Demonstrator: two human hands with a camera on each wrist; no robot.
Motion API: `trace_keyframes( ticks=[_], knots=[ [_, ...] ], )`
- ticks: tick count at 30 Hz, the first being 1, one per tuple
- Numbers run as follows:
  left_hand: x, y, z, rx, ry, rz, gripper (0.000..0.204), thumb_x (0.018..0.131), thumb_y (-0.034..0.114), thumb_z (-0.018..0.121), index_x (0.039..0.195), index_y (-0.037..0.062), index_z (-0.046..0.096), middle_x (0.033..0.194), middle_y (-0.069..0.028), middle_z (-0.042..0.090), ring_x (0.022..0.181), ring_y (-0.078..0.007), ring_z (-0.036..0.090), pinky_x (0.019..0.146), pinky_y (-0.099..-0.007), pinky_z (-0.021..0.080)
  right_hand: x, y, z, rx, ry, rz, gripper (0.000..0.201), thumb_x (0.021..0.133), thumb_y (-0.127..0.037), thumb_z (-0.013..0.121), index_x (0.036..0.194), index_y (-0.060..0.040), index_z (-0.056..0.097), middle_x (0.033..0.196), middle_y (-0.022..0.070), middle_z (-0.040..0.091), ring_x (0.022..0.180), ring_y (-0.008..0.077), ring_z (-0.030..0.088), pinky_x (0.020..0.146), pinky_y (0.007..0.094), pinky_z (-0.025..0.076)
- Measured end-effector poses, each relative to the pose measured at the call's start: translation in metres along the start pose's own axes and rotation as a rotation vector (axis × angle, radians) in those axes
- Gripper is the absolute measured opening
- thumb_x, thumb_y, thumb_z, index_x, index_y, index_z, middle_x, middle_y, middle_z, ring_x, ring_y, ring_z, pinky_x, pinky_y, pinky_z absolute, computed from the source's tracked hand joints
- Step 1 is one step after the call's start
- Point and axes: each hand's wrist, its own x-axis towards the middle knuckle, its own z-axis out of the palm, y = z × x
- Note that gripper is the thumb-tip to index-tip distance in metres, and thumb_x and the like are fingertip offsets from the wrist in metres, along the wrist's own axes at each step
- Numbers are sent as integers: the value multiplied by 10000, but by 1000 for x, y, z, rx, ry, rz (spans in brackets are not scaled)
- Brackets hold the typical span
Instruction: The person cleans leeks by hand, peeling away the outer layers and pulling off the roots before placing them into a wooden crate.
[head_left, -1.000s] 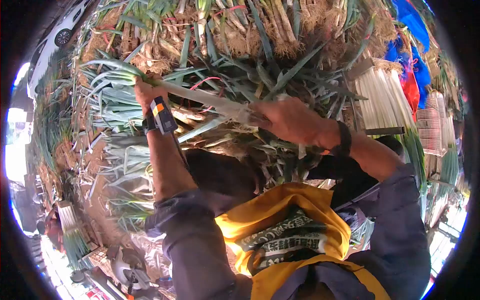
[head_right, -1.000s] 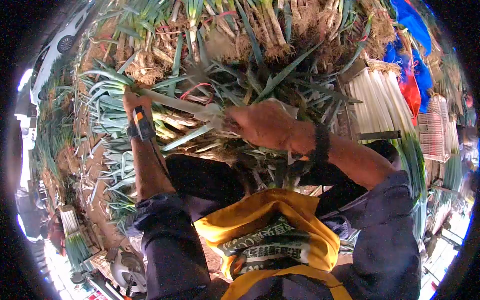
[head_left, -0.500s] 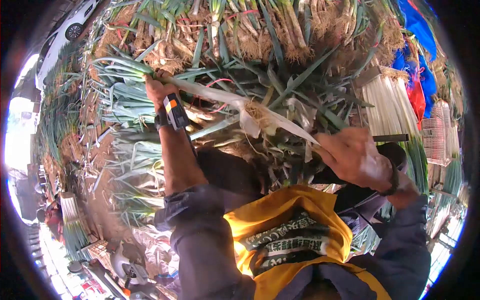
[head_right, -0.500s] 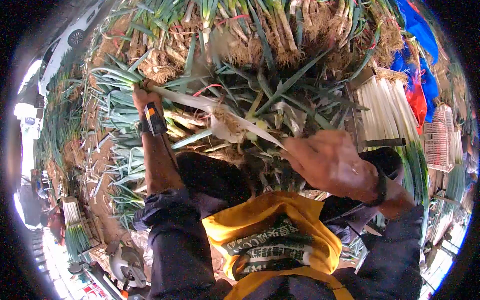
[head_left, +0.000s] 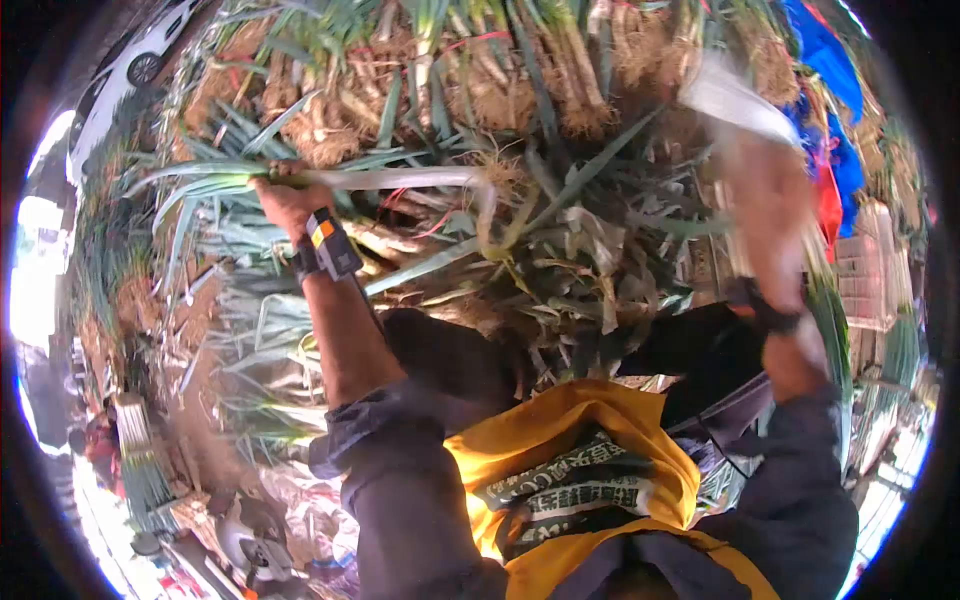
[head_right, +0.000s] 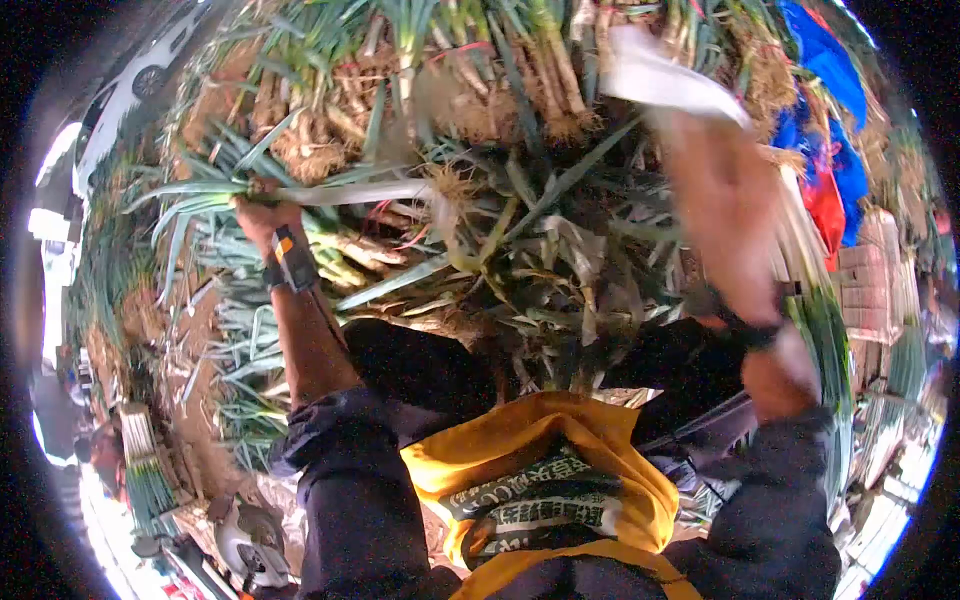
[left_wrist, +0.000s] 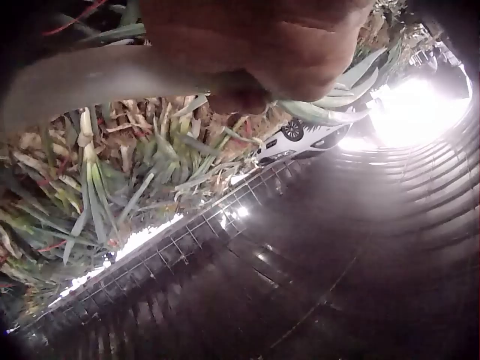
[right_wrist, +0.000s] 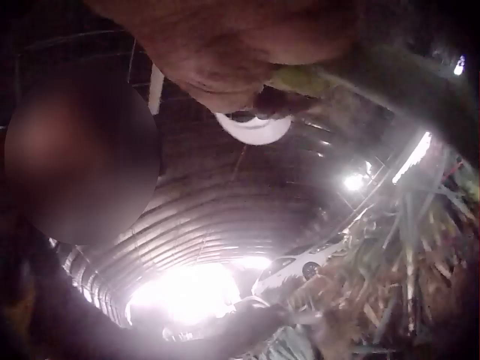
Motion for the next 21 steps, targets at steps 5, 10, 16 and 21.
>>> trace_keyframes(
  ticks=[5, 10, 16, 21],
  knots=[
    [-2, 5, 9, -284, -180, -126, 393, 1046, 420, 421, 866, 71, 449, 724, -25, 449, 598, -167, 428, 582, -302, 456, -56, 165, 121, -390, -955, -261, 239, 979, -297, 563, 960, -91, 683, 901, 82, 696, 774, 259, 672, 644, 412, 546],
    [-12, 18, 12, -303, -236, -155, 471, 1085, 444, 314, 824, 67, 420, 717, -41, 457, 608, -182, 434, 587, -312, 462, -95, 154, 159, -465, -1242, -326, 246, 972, -234, 568, 1134, -107, 703, 1005, 121, 703, 916, 305, 683, 796, 437, 553],
    [3, 6, 12, -391, -340, -202, 381, 1030, 351, 431, 832, 28, 464, 718, -63, 479, 634, -208, 481, 623, -343, 464, -17, 46, 141, 616, -811, 206, 373, 965, -331, 687, 1221, -62, 644, 1207, 102, 638, 1013, 216, 654, 824, 358, 546],
    [-10, -2, 29, -413, -215, -243, 455, 1088, 445, 321, 887, 55, 441, 731, -57, 462, 632, -183, 470, 583, -309, 460, -15, 30, 162, 398, -845, 224, 458, 956, -426, 686, 1191, -36, 636, 1094, 68, 594, 890, 151, 567, 722, 346, 485]
  ],
)
